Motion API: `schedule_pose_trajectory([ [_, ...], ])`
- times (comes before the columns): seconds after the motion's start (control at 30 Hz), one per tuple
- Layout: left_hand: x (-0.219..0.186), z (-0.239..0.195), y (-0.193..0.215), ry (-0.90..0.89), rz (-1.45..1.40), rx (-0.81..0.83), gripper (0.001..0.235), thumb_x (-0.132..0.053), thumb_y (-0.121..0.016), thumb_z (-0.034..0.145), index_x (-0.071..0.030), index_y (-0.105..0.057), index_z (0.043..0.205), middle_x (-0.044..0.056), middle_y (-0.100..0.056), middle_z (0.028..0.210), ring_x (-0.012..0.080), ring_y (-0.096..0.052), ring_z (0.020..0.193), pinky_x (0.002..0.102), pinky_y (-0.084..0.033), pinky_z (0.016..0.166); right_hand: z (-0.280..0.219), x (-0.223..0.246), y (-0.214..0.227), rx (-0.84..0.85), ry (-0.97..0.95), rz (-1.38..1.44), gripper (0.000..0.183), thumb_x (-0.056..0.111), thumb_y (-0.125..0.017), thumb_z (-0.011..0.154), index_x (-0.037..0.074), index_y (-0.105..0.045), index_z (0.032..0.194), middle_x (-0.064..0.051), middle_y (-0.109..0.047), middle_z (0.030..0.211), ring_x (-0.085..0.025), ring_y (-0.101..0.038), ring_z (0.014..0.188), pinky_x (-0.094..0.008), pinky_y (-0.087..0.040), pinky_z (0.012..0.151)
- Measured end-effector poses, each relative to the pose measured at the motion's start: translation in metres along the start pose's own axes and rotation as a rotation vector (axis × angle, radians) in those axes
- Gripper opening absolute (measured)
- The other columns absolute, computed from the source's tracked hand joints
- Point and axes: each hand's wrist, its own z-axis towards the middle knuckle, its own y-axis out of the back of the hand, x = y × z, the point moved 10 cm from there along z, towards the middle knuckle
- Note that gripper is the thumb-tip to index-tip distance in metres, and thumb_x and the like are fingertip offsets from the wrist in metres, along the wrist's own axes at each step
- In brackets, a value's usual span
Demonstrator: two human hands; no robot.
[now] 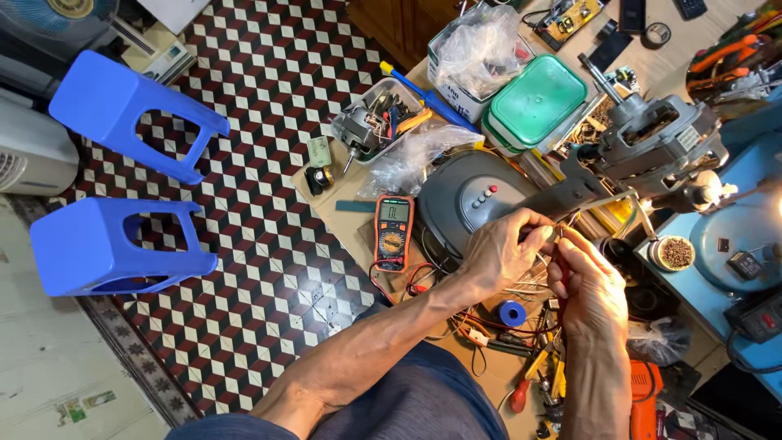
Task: The person strips and twists wires, uses a multimeter to test electrical continuity, and handles various tools on a cluttered workbench. The person also retrieves additional wires from a hanging bag and continues testing connections.
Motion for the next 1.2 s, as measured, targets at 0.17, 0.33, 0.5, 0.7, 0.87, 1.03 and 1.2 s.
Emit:
schedule_pose_trajectory([
  [0.17, -0.007, 0.0, 0.004, -0.028, 0.028, -0.032, 0.025, -0.029, -0.06, 0.101, -0.011, -0.068, 0.116, 0.002, -0.079, 0.09, 0.0179, -0.074, 0.076, 0.034, -0.057, 0.069, -0.001, 0.002, -0.003, -0.01, -0.001, -0.014, 0.033, 0.007, -0.061, 0.098, -0.005, -0.066, 0.129, -0.017, -0.073, 0.097, -0.013, -0.056, 0.062, -0.02, -0.038, 0.047],
  [0.33, -0.007, 0.0, 0.003, -0.003, 0.026, -0.008, 0.025, -0.029, -0.059, 0.101, -0.012, -0.067, 0.116, 0.0, -0.079, 0.09, 0.0175, -0.074, 0.073, 0.033, -0.057, 0.068, -0.002, 0.003, -0.002, -0.026, -0.005, -0.015, 0.033, 0.006, -0.061, 0.098, -0.005, -0.066, 0.129, -0.018, -0.073, 0.097, -0.013, -0.057, 0.062, -0.02, -0.039, 0.048],
  [0.5, -0.009, 0.0, 0.004, -0.015, 0.022, -0.02, 0.025, -0.029, -0.06, 0.101, -0.011, -0.069, 0.115, 0.001, -0.079, 0.089, 0.0176, -0.074, 0.075, 0.034, -0.058, 0.068, 0.0, 0.001, -0.003, 0.007, 0.006, 0.018, 0.033, 0.007, -0.061, 0.099, -0.006, -0.065, 0.129, -0.017, -0.073, 0.096, -0.013, -0.057, 0.061, -0.021, -0.039, 0.047],
  [0.7, -0.008, 0.001, 0.002, -0.005, 0.025, -0.015, 0.025, -0.03, -0.06, 0.101, -0.011, -0.068, 0.114, 0.001, -0.079, 0.089, 0.0185, -0.075, 0.076, 0.034, -0.058, 0.069, -0.002, 0.003, -0.002, -0.017, 0.002, 0.008, 0.032, 0.006, -0.06, 0.098, -0.005, -0.066, 0.128, -0.016, -0.073, 0.095, -0.013, -0.058, 0.062, -0.021, -0.04, 0.047],
  [0.87, -0.009, -0.001, 0.003, -0.028, 0.027, -0.028, 0.024, -0.03, -0.06, 0.101, -0.011, -0.068, 0.114, 0.002, -0.079, 0.089, 0.0188, -0.075, 0.078, 0.034, -0.058, 0.07, -0.003, 0.004, -0.004, -0.023, 0.005, -0.009, 0.032, 0.006, -0.06, 0.098, -0.006, -0.066, 0.128, -0.016, -0.073, 0.094, -0.013, -0.057, 0.062, -0.02, -0.039, 0.047],
  [1.03, -0.01, -0.001, 0.003, -0.032, 0.035, -0.033, 0.025, -0.029, -0.06, 0.101, -0.011, -0.068, 0.115, 0.002, -0.079, 0.089, 0.0192, -0.075, 0.078, 0.034, -0.058, 0.07, -0.003, 0.004, -0.003, -0.01, 0.015, -0.012, 0.033, 0.005, -0.06, 0.098, -0.007, -0.065, 0.129, -0.016, -0.073, 0.095, -0.013, -0.057, 0.061, -0.02, -0.038, 0.046],
  [1.2, -0.006, -0.002, 0.0, 0.002, 0.007, -0.002, 0.026, -0.03, -0.059, 0.101, -0.011, -0.068, 0.116, 0.002, -0.079, 0.089, 0.02, -0.076, 0.076, 0.035, -0.058, 0.07, -0.001, -0.002, 0.002, -0.05, -0.004, -0.019, 0.033, 0.007, -0.061, 0.097, -0.004, -0.066, 0.128, -0.014, -0.073, 0.094, -0.012, -0.057, 0.061, -0.02, -0.038, 0.046],
])
